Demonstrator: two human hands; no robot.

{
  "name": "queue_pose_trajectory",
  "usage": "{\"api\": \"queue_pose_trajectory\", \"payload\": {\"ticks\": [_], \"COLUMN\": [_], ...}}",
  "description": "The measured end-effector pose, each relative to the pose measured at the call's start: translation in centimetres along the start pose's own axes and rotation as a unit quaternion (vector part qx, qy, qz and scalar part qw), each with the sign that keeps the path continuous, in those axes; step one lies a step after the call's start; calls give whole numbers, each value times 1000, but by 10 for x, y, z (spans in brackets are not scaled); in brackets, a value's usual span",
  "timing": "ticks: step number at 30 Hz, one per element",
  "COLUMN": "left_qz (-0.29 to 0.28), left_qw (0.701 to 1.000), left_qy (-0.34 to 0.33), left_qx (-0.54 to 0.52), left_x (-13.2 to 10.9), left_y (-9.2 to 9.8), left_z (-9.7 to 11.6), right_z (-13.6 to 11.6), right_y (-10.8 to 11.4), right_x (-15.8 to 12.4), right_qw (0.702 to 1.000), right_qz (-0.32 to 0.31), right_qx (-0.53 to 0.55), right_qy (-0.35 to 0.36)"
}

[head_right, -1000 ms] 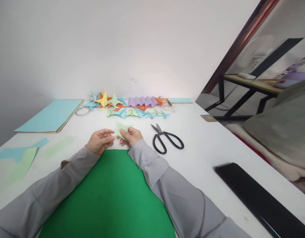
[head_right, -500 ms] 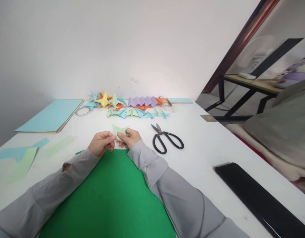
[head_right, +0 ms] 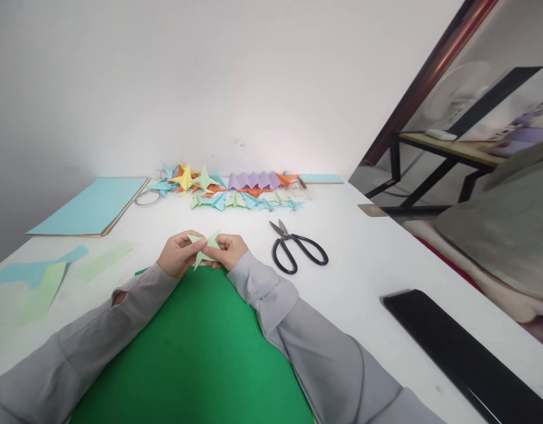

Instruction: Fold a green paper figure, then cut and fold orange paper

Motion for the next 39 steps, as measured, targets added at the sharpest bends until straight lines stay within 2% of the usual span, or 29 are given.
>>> {"api": "queue_pose_trajectory", "payload": {"ticks": [4, 9, 14, 18, 24, 27, 31, 33, 39], "left_qz": [29, 26, 7, 25, -1, 3, 26, 11, -53], "left_qw": [999, 998, 996, 996, 994, 992, 991, 992, 997], "left_qy": [34, 54, 57, 60, 82, 98, 69, 55, 52], "left_qx": [11, -26, -63, -68, -72, -80, -112, -112, 0], "left_x": [0, -1, -1, 0, 0, -2, -2, -2, -2], "left_y": [1, -1, -3, -2, -1, -2, -4, -5, -7], "left_z": [1, 3, 3, 0, -2, 2, 7, 6, 1], "right_z": [1, -1, 1, 2, 5, 6, 3, 1, 1], "right_y": [-2, -3, -2, -1, 0, 0, 2, 2, 4], "right_x": [-1, -2, 0, 1, 4, 5, 2, 0, 3], "right_qw": [999, 998, 999, 1000, 999, 999, 998, 996, 994], "right_qz": [-24, -48, -12, 15, -16, -22, 46, 77, 80], "right_qx": [-32, -45, -33, -9, 2, 5, 27, 38, 62], "right_qy": [19, 23, 20, 23, 33, 29, 26, 28, 44]}}
Point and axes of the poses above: each hand's wrist, its own x-axis towards the middle knuckle, its own y-axis out of the back of the hand, z = x × y, the point moved 3 cm from there along x, towards the middle knuckle, and after that the axes turned 3 degrees about -z, right-handed, at the moved point
